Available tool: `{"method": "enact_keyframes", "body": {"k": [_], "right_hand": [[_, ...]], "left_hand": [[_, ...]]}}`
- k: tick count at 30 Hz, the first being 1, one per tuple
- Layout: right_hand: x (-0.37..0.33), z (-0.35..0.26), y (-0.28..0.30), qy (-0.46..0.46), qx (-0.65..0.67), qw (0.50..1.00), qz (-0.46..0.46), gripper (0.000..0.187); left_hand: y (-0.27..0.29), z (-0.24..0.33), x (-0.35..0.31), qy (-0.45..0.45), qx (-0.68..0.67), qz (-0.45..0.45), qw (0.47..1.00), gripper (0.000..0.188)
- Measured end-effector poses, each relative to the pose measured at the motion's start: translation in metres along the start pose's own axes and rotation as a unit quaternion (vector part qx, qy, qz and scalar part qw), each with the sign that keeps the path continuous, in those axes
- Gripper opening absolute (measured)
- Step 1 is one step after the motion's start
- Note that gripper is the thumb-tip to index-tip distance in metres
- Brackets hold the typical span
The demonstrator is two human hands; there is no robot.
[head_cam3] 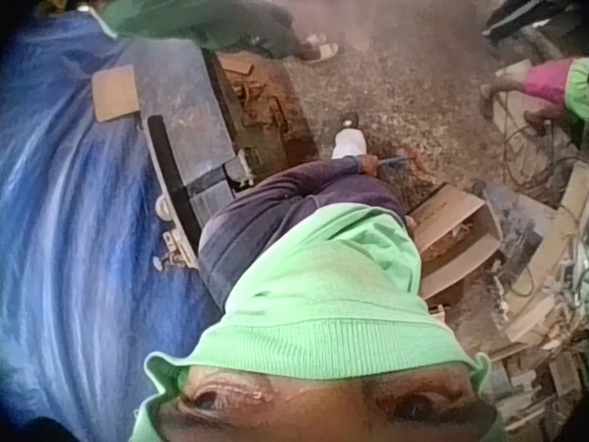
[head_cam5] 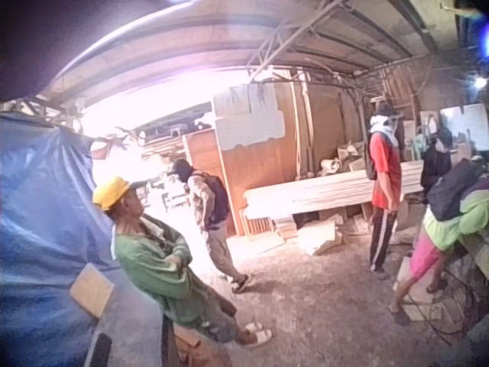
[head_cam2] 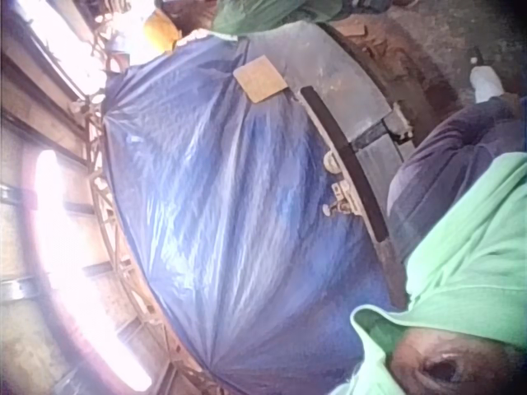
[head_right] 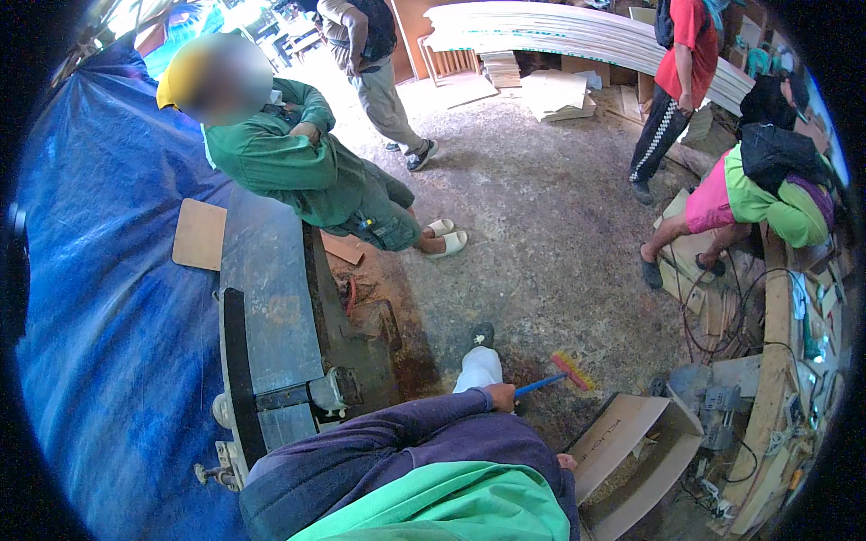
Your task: Sweep wood shavings from the workshop floor into a cardboard box using a broom and dustpan.
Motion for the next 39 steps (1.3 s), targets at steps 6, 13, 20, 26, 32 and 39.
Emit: {"method": "enact_keyframes", "body": {"k": [6,13,20,26,32,39], "right_hand": [[-0.002,-0.002,0.002,-0.002,0.002,1.000,-0.002,0.025],[-0.006,-0.002,0.002,-0.004,0.005,1.000,-0.006,0.025],[-0.011,-0.002,0.000,-0.005,0.009,1.000,-0.007,0.025],[-0.011,0.001,0.000,-0.005,0.010,1.000,-0.009,0.026],[-0.011,0.002,0.000,0.000,0.009,1.000,-0.013,0.026],[-0.010,0.008,-0.002,0.008,0.006,1.000,-0.017,0.027]], "left_hand": [[0.004,0.004,-0.004,0.014,0.003,-0.056,0.998,0.036],[0.006,0.009,-0.009,0.024,0.018,-0.065,0.997,0.037],[0.000,0.005,0.000,0.000,0.005,-0.034,0.999,0.033],[0.004,0.010,-0.005,0.014,0.023,-0.043,0.999,0.035],[0.008,0.012,-0.012,0.005,0.016,-0.023,1.000,0.035],[0.009,0.013,-0.013,0.012,-0.001,-0.023,1.000,0.036]]}}
Point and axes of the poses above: each hand's wrist, its own x-axis towards the middle knuckle, its own y-axis out of the back of the hand, z = x × y, the point moved 4 cm from there along x, towards the middle knuckle, and after that the axes turned 9 degrees about y, right-handed, at the moved point
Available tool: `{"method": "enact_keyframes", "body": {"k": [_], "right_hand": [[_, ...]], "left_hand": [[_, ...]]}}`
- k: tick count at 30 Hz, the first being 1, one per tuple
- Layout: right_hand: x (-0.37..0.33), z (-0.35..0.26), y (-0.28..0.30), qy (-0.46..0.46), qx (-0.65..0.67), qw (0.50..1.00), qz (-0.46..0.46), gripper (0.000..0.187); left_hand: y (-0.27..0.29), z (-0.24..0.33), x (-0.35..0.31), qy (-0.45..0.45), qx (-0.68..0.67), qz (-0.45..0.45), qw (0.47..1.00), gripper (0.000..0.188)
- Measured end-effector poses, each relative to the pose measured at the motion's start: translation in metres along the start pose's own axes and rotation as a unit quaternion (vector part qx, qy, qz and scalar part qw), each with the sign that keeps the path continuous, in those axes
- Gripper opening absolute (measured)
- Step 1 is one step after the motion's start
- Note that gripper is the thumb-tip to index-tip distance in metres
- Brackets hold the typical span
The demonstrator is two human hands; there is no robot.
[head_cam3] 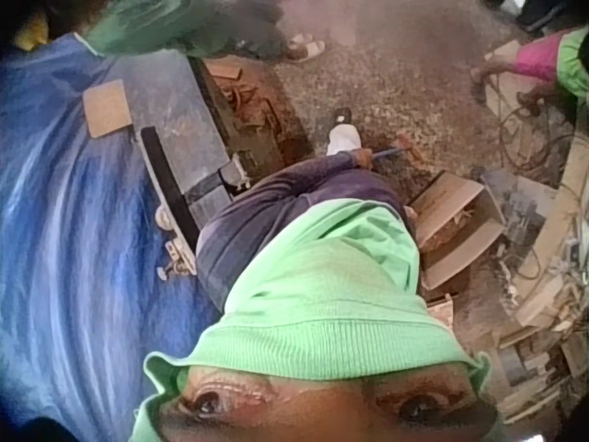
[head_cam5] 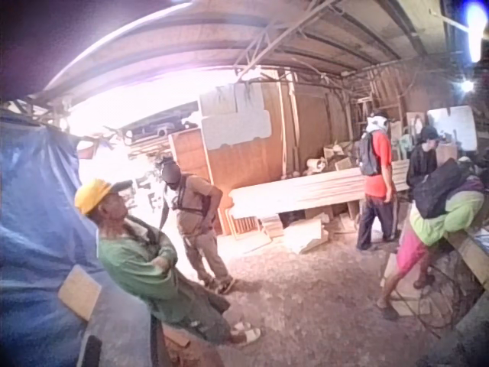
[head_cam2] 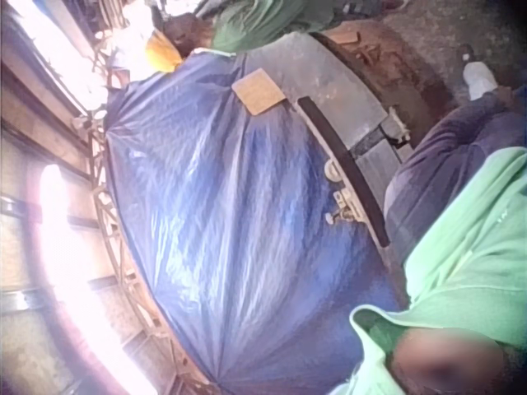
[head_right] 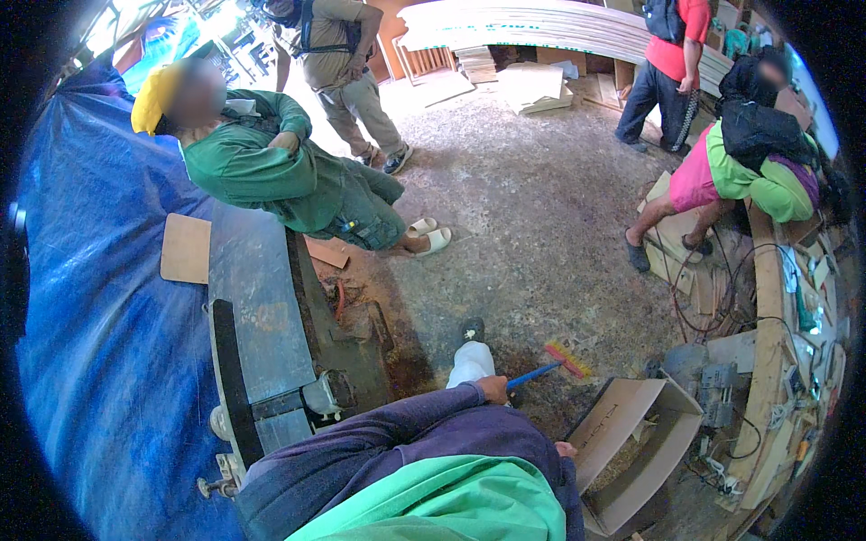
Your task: Sweep wood shavings from the workshop floor into a cardboard box using a broom and dustpan.
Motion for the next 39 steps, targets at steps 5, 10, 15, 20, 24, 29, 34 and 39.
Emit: {"method": "enact_keyframes", "body": {"k": [5,10,15,20,24,29,34,39], "right_hand": [[0.003,0.014,-0.005,0.014,-0.012,1.000,-0.001,0.027],[-0.004,0.011,-0.017,0.096,-0.077,0.990,-0.064,0.027],[-0.024,-0.014,0.001,0.113,0.014,0.989,0.092,0.012],[-0.032,-0.027,0.032,-0.057,0.199,0.969,0.137,0.005],[-0.030,-0.050,0.037,-0.064,0.192,0.971,0.131,0.010],[-0.042,-0.056,0.032,-0.086,0.195,0.972,0.100,0.013],[-0.039,-0.038,0.021,-0.107,0.181,0.974,0.089,0.005],[-0.038,-0.038,0.019,-0.040,0.212,0.971,0.098,0.006]], "left_hand": [[-0.001,-0.004,0.002,0.017,0.008,0.012,1.000,0.034],[-0.009,-0.009,0.020,-0.074,-0.019,0.005,0.997,0.029],[-0.018,-0.009,0.037,-0.037,0.047,0.044,0.997,0.027],[-0.023,0.001,0.031,-0.037,0.069,0.044,0.996,0.031],[-0.020,0.003,0.030,-0.043,0.070,0.047,0.996,0.031],[-0.018,0.001,0.029,-0.041,0.047,0.062,0.996,0.030],[-0.020,0.002,0.030,-0.042,0.052,0.081,0.994,0.030],[-0.019,0.004,0.030,-0.051,0.039,0.062,0.996,0.031]]}}
Point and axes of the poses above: each hand's wrist, its own x-axis towards the middle knuckle, its own y-axis out of the back of the hand, z = x × y, the point moved 4 cm from there along x, towards the middle knuckle, and after that the axes turned 9 degrees about y, right-handed, at the moved point
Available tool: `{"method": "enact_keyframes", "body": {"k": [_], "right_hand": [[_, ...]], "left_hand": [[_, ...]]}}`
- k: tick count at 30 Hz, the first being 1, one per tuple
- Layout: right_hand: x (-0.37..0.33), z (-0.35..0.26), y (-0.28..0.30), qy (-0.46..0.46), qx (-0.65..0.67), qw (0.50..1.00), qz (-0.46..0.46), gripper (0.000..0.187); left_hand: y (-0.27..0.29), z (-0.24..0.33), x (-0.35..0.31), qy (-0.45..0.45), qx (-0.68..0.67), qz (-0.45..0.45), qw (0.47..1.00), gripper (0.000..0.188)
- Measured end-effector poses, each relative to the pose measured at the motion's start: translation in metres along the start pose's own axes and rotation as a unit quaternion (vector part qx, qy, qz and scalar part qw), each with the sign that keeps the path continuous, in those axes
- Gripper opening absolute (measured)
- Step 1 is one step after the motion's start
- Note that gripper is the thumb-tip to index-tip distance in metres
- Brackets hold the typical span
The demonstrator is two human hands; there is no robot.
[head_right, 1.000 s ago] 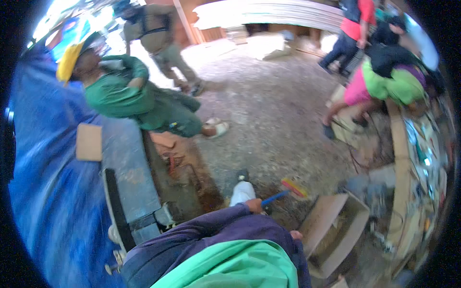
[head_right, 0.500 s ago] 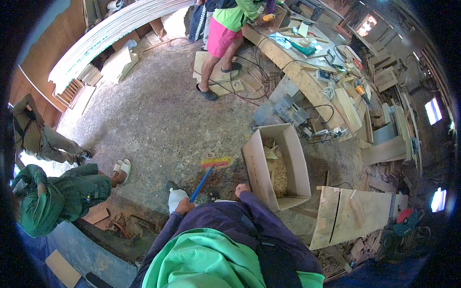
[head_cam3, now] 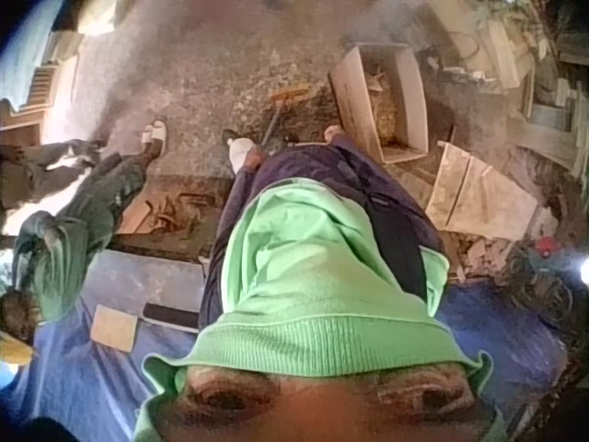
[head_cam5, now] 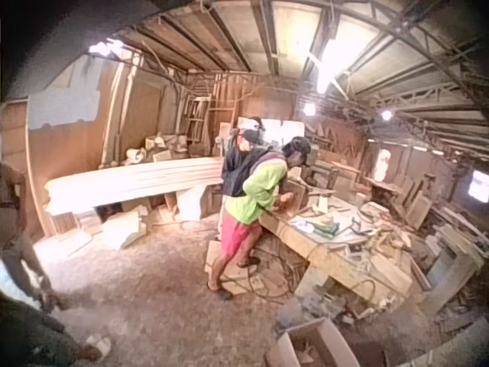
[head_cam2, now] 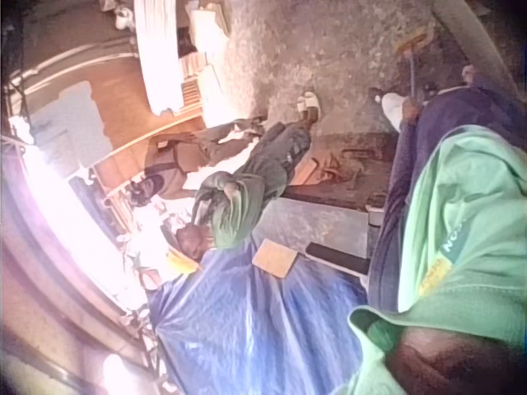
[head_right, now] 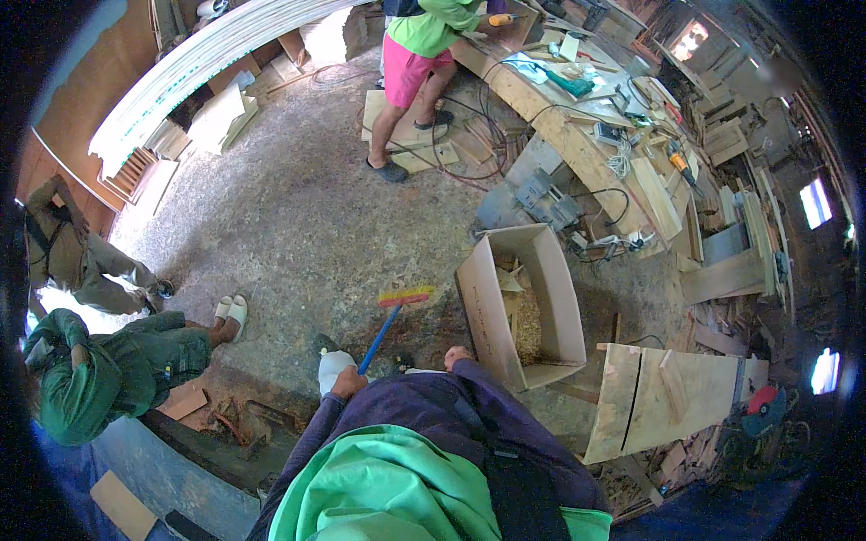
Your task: Sweep wood shavings from the workshop floor into a cardboard box using a broom and dustpan.
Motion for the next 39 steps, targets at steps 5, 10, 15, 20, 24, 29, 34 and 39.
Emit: {"method": "enact_keyframes", "body": {"k": [5,10,15,20,24,29,34,39], "right_hand": [[-0.006,-0.019,0.008,-0.040,-0.019,0.999,-0.001,0.008],[-0.008,-0.019,0.011,-0.107,0.020,0.994,0.001,0.012],[-0.007,-0.024,0.011,-0.062,0.035,0.996,-0.044,0.011],[-0.012,-0.035,0.016,-0.044,-0.033,0.998,-0.042,0.011],[-0.012,-0.036,0.017,-0.068,0.009,0.997,-0.027,0.011],[-0.011,-0.039,0.017,-0.056,-0.017,0.996,-0.060,0.012],[-0.015,-0.042,0.022,-0.084,-0.040,0.995,-0.019,0.009],[-0.013,-0.036,0.017,-0.081,-0.018,0.996,-0.036,0.006]], "left_hand": [[0.002,0.003,-0.002,-0.005,0.008,-0.010,1.000,0.030],[0.000,-0.001,0.005,-0.001,0.004,0.011,1.000,0.028],[-0.002,-0.001,0.008,-0.022,0.020,-0.017,0.999,0.028],[0.000,0.000,0.007,-0.022,0.004,0.021,1.000,0.028],[-0.003,-0.003,0.014,-0.022,0.030,-0.002,0.999,0.029],[-0.003,-0.004,0.014,-0.026,0.007,-0.001,1.000,0.029],[-0.001,0.000,0.010,-0.031,0.028,0.012,0.999,0.029],[-0.001,0.000,0.011,0.000,0.034,-0.009,0.999,0.028]]}}
Point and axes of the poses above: each hand's wrist, its own x-axis towards the middle knuckle, its own y-axis out of the back of the hand, z = x × y, the point moved 4 cm from there along x, towards the middle knuckle, and after that the axes turned 9 degrees about y, right-handed, at the moved point
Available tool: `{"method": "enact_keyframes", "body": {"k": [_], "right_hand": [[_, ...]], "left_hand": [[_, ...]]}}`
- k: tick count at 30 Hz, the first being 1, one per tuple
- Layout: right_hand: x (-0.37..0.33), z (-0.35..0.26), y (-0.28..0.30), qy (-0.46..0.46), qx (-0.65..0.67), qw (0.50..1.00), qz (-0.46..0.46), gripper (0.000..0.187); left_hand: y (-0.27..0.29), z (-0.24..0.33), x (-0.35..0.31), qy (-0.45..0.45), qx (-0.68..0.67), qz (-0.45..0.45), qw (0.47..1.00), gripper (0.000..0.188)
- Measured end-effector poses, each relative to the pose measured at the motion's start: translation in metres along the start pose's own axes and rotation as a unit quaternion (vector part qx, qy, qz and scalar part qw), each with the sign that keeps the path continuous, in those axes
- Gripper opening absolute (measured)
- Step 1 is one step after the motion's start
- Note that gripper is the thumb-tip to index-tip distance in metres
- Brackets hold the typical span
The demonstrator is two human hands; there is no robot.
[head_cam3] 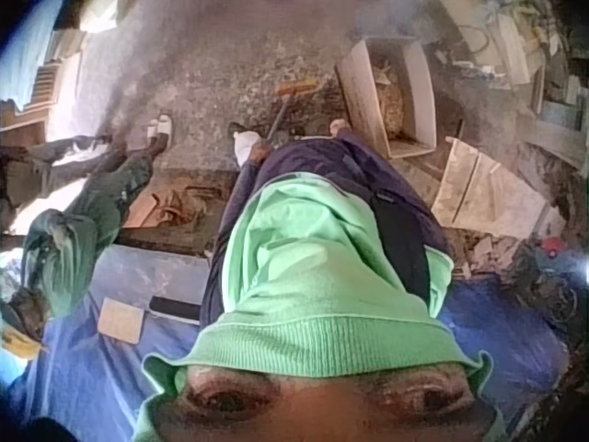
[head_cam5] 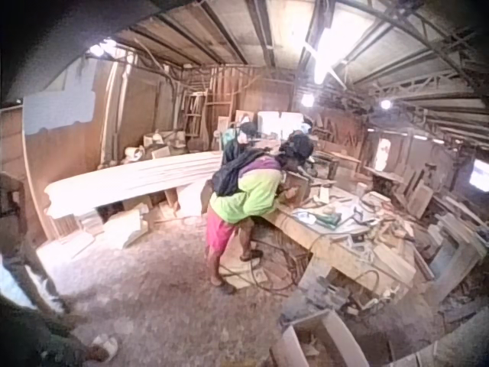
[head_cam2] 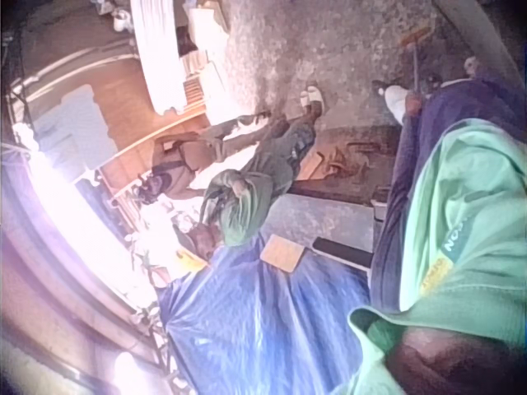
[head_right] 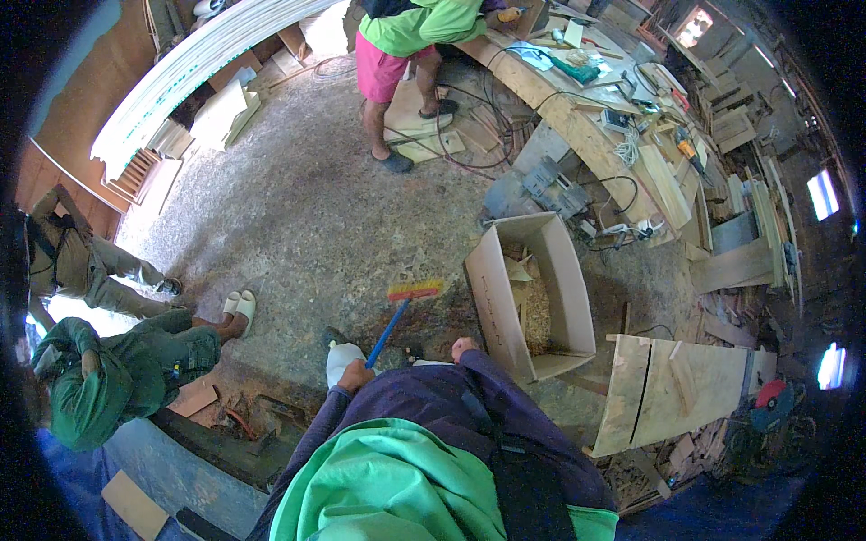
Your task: Sweep wood shavings from the workshop floor into a cardboard box using a broom and dustpan.
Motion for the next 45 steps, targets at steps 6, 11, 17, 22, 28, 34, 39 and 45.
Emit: {"method": "enact_keyframes", "body": {"k": [6,11,17,22,28,34,39,45], "right_hand": [[0.010,0.011,-0.007,0.034,0.017,0.999,0.014,0.007],[0.013,0.020,-0.009,0.019,0.005,0.999,0.040,0.008],[0.010,0.020,-0.009,-0.004,0.044,0.998,0.046,0.008],[0.006,0.018,-0.004,0.011,0.002,0.998,0.067,0.004],[0.017,0.030,-0.015,0.054,0.002,0.997,0.057,0.002],[0.022,0.040,-0.020,0.017,0.017,0.999,0.026,0.002],[0.016,0.031,-0.018,0.055,-0.009,0.998,0.038,0.004],[0.010,0.026,-0.015,0.007,0.047,0.998,0.037,0.005]], "left_hand": [[-0.002,-0.001,0.000,-0.008,-0.006,-0.002,1.000,0.029],[-0.004,-0.003,0.001,-0.007,-0.012,0.001,1.000,0.030],[-0.004,-0.002,-0.001,0.003,-0.006,-0.001,1.000,0.028],[-0.003,0.001,-0.006,-0.006,-0.010,0.020,1.000,0.027],[0.000,0.002,-0.008,-0.007,0.003,0.000,1.000,0.028],[0.002,-0.001,-0.012,0.018,-0.028,0.007,0.999,0.029],[0.002,0.000,-0.011,-0.002,-0.029,0.007,1.000,0.028],[0.000,-0.001,-0.009,-0.002,-0.006,-0.009,1.000,0.031]]}}
Point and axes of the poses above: each hand's wrist, its own x-axis towards the middle knuckle, its own y-axis out of the back of the hand, z = x × y, the point moved 4 cm from there along x, towards the middle knuckle, and after that the axes turned 9 degrees about y, right-handed, at the moved point
